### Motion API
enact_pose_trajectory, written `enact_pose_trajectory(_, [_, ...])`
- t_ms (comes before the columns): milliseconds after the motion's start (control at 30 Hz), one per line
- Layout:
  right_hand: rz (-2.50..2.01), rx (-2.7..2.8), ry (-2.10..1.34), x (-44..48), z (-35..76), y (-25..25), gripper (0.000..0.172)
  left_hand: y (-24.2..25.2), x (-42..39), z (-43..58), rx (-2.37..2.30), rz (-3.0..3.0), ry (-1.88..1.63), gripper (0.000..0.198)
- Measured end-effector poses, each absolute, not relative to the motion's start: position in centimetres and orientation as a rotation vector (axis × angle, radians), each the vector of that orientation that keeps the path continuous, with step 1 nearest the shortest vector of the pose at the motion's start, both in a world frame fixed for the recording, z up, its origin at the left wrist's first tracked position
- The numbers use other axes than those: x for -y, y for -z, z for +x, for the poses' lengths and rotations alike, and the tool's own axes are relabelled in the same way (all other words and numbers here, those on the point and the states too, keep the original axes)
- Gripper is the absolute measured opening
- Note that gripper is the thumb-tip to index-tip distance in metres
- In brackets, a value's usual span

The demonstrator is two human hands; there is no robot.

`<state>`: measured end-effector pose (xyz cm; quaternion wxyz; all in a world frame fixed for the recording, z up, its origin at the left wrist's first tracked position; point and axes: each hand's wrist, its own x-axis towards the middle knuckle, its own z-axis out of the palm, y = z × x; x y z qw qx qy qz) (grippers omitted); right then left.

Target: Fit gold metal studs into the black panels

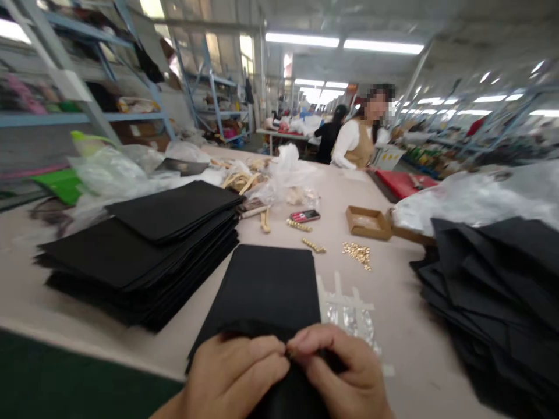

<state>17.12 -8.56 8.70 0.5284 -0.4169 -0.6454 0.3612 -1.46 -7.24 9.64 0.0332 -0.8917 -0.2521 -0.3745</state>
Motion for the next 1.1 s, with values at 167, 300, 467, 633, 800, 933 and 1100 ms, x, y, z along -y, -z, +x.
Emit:
enact_pose_trajectory(167, [-1.105,1.52,-0.989,8.5,17.4,-8.6,0.008,-9.4,6.9,-2.1,0.702,-2.85,1.216,0.024])
enact_pose_trajectory(300, [-1.096,1.533,-0.998,8.7,17.4,-8.4,0.009,-9.2,6.7,-1.9,0.746,-2.885,1.221,0.024])
enact_pose_trajectory(467, [-1.057,1.607,-0.999,8.4,17.6,-8.1,0.016,-8.7,6.7,-2.1,0.776,-2.915,1.241,0.022])
enact_pose_trajectory(633, [-1.013,1.546,-0.992,8.1,17.4,-7.6,0.015,-8.5,6.5,-2.1,0.785,-2.93,1.213,0.021])
enact_pose_trajectory(800, [-0.934,1.561,-0.928,8.0,17.4,-7.0,0.018,-8.5,6.4,-2.0,0.81,-2.944,1.225,0.022])
enact_pose_trajectory(933, [-0.907,1.635,-0.829,8.1,17.5,-6.8,0.025,-8.4,6.3,-1.9,0.813,-2.953,1.283,0.023])
enact_pose_trajectory(1100, [-0.913,1.668,-0.721,8.4,17.1,-6.7,0.029,-8.1,6.3,-1.7,0.839,-2.928,1.435,0.023])
